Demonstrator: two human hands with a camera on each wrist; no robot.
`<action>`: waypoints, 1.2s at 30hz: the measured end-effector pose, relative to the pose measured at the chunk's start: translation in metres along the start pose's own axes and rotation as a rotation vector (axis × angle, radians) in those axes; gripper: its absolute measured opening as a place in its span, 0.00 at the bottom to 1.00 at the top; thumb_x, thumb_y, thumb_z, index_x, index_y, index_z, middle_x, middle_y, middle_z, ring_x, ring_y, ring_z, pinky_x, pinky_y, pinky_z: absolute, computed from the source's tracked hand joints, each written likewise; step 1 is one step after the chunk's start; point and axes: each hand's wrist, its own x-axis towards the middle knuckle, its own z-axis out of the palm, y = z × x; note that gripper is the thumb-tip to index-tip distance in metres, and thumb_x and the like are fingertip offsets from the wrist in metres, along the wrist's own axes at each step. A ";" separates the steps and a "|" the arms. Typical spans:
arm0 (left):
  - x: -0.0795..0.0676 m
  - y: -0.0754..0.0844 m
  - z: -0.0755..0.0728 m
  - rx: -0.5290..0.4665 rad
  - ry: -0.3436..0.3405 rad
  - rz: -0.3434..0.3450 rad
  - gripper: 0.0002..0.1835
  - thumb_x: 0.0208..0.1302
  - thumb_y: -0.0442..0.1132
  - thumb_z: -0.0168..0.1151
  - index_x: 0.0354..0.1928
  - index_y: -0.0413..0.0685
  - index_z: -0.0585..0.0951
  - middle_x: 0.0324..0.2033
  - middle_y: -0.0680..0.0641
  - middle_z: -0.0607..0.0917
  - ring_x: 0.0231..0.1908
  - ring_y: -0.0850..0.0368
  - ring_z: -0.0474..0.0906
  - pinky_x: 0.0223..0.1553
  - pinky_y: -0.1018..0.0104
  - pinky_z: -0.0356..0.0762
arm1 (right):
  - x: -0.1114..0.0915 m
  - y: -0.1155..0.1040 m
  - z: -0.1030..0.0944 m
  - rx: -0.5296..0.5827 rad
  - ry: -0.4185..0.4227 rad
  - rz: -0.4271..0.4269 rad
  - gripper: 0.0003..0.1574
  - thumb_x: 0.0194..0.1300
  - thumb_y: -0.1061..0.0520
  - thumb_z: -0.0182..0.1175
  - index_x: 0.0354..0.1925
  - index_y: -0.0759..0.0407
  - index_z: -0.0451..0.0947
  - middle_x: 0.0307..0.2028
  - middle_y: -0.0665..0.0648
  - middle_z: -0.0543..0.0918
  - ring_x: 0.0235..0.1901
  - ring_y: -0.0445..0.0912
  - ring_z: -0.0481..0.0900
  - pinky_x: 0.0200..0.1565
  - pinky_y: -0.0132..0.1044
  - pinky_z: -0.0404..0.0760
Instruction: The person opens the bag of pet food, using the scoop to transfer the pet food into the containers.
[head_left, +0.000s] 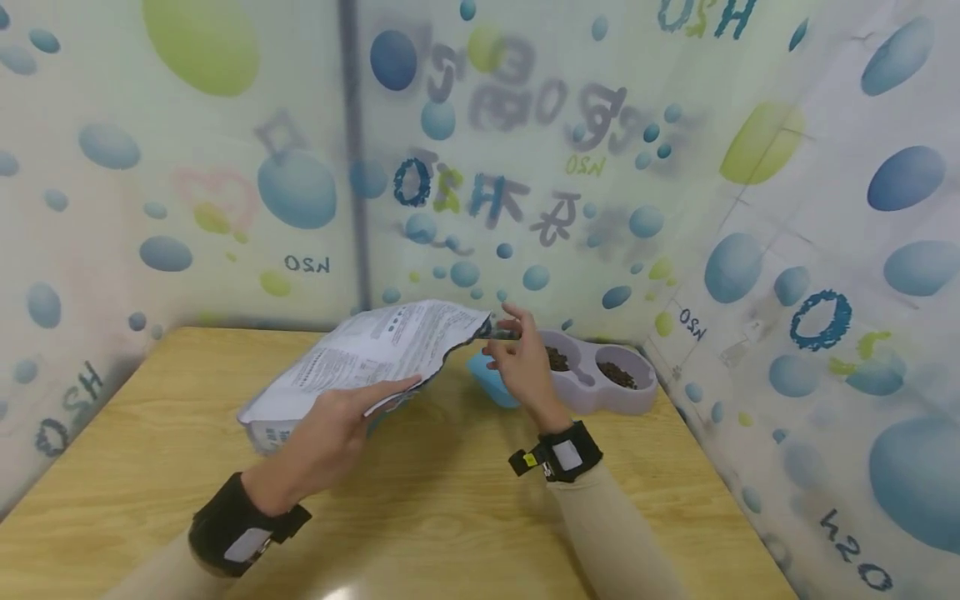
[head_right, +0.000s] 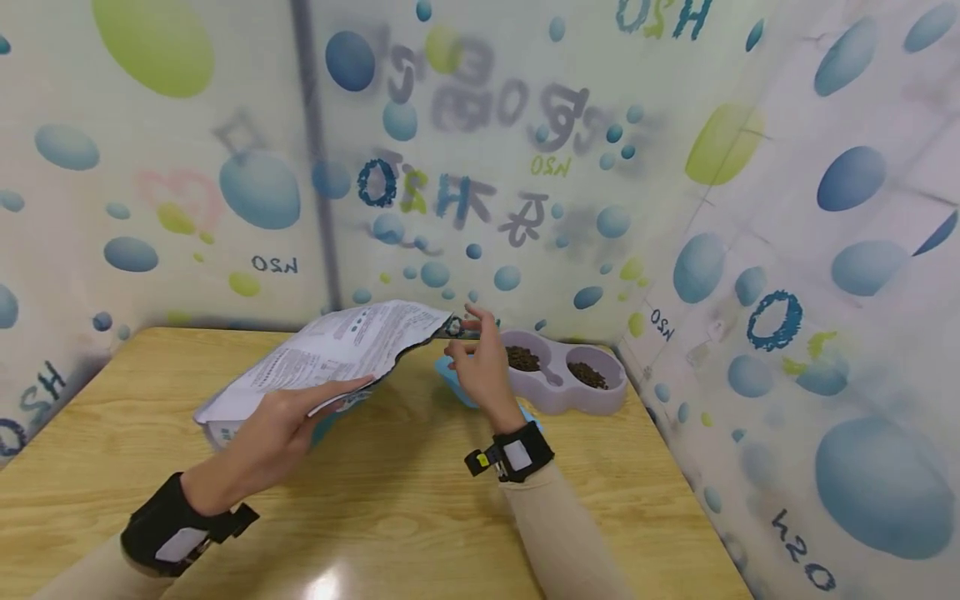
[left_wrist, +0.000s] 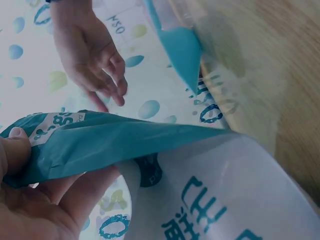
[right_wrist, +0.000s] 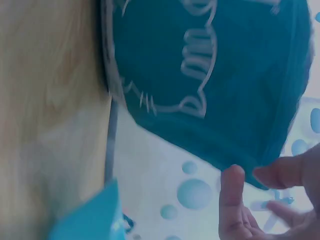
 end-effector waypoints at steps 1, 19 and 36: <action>0.001 -0.001 -0.001 -0.010 0.006 0.003 0.37 0.73 0.16 0.66 0.75 0.58 0.89 0.65 0.47 0.95 0.61 0.48 0.94 0.58 0.42 0.94 | 0.003 0.000 -0.002 -0.043 -0.006 -0.032 0.41 0.88 0.66 0.60 0.90 0.53 0.63 0.78 0.71 0.74 0.57 0.72 0.93 0.51 0.45 0.96; 0.009 -0.002 -0.041 -0.015 0.114 -0.014 0.25 0.77 0.21 0.70 0.67 0.53 0.93 0.53 0.51 0.99 0.48 0.62 0.93 0.55 0.82 0.79 | 0.023 -0.017 -0.015 -0.327 0.069 -0.275 0.12 0.82 0.63 0.72 0.60 0.55 0.87 0.64 0.59 0.91 0.54 0.59 0.97 0.41 0.40 0.88; 0.012 -0.015 -0.080 0.039 0.298 -0.144 0.22 0.81 0.21 0.64 0.66 0.47 0.92 0.46 0.41 0.98 0.39 0.75 0.83 0.45 0.88 0.71 | 0.021 -0.051 -0.022 -0.182 0.064 -0.343 0.08 0.82 0.62 0.73 0.56 0.58 0.89 0.51 0.61 0.94 0.52 0.56 0.95 0.43 0.36 0.91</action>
